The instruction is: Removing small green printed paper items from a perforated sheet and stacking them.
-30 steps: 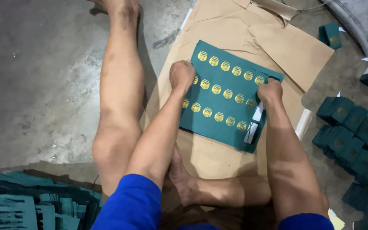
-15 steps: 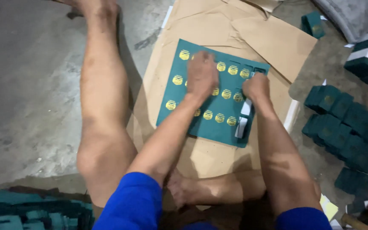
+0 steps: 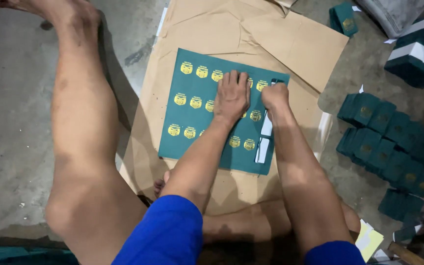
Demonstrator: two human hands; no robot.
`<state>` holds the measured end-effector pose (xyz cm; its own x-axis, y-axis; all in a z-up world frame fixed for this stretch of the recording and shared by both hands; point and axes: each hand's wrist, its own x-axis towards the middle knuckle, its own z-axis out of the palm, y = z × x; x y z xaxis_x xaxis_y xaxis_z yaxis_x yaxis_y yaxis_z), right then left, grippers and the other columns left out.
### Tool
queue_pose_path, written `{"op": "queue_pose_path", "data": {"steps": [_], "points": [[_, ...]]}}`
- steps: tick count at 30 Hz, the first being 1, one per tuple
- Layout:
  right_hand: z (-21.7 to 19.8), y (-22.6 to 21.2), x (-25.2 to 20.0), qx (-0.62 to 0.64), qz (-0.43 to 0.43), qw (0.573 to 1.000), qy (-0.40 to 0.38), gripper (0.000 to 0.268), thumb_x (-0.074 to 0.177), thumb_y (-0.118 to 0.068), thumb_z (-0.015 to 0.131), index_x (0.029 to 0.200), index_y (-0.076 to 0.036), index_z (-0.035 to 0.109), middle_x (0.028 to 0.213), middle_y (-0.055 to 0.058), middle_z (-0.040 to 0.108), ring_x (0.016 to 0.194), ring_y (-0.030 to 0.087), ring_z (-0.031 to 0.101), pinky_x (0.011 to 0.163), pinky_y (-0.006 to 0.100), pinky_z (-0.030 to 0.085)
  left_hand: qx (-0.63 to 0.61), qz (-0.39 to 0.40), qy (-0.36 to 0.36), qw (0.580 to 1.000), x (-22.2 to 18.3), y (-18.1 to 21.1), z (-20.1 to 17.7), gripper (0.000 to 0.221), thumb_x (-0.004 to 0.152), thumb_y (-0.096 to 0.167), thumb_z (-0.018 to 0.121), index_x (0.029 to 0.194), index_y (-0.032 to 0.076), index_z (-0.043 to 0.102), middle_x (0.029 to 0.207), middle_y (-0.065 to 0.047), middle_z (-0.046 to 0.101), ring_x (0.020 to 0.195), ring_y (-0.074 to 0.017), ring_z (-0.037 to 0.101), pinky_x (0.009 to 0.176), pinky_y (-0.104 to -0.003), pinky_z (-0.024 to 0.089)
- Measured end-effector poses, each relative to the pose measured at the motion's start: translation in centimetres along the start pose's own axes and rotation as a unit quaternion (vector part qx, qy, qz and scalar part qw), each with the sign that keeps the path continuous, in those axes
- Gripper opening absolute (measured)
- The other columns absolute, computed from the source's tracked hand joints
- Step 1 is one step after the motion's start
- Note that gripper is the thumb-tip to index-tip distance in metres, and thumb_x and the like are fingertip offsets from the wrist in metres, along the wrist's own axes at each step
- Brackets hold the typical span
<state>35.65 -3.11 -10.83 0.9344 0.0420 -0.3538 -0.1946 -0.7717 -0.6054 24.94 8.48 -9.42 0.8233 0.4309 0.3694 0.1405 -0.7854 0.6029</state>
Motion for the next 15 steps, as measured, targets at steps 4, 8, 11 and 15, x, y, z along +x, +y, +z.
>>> {"op": "queue_pose_path", "data": {"steps": [4, 8, 11, 15], "points": [[0.5, -0.2, 0.5, 0.118, 0.064, 0.990, -0.044, 0.030, 0.083, 0.001, 0.051, 0.104, 0.014, 0.068, 0.101, 0.023, 0.074, 0.088, 0.029, 0.074, 0.064, 0.043, 0.055, 0.017, -0.001, -0.010, 1.000, 0.0, 0.1, 0.0, 0.020, 0.100, 0.025, 0.058, 0.110, 0.008, 0.059, 0.103, -0.014, 0.054, 0.101, -0.0327, 0.053, 0.089, -0.046, 0.044], [0.3, -0.2, 0.8, 0.116, 0.062, 0.990, -0.042, 0.031, 0.082, 0.001, 0.052, 0.105, 0.012, 0.069, 0.097, 0.018, 0.074, 0.083, 0.026, 0.075, 0.062, 0.041, 0.057, 0.007, -0.008, -0.013, 1.000, 0.0, 0.4, -0.5, 0.021, 0.100, 0.026, 0.058, 0.112, 0.009, 0.059, 0.104, -0.013, 0.054, 0.101, -0.0323, 0.053, 0.091, -0.046, 0.044], [-1.7, -3.2, -1.4, 0.104, 0.108, 0.988, -0.049, 0.032, 0.086, -0.003, 0.051, 0.108, 0.008, 0.071, 0.100, 0.018, 0.073, 0.083, 0.027, 0.071, 0.062, 0.042, 0.051, 0.002, -0.008, -0.012, 1.000, 0.2, 0.5, -0.6, 0.021, 0.100, 0.026, 0.058, 0.113, 0.009, 0.059, 0.104, -0.013, 0.055, 0.102, -0.0320, 0.053, 0.091, -0.046, 0.045], [-0.4, -1.1, 0.4, 0.142, 0.144, 0.976, -0.075, 0.033, 0.093, -0.013, 0.054, 0.115, 0.006, 0.070, 0.109, 0.019, 0.072, 0.091, 0.028, 0.068, 0.068, 0.043, 0.050, 0.022, -0.002, -0.016, 1.000, 0.0, 0.2, -0.3, 0.024, 0.100, 0.026, 0.059, 0.116, 0.009, 0.059, 0.105, -0.013, 0.055, 0.102, -0.0317, 0.054, 0.091, -0.046, 0.045]]}}
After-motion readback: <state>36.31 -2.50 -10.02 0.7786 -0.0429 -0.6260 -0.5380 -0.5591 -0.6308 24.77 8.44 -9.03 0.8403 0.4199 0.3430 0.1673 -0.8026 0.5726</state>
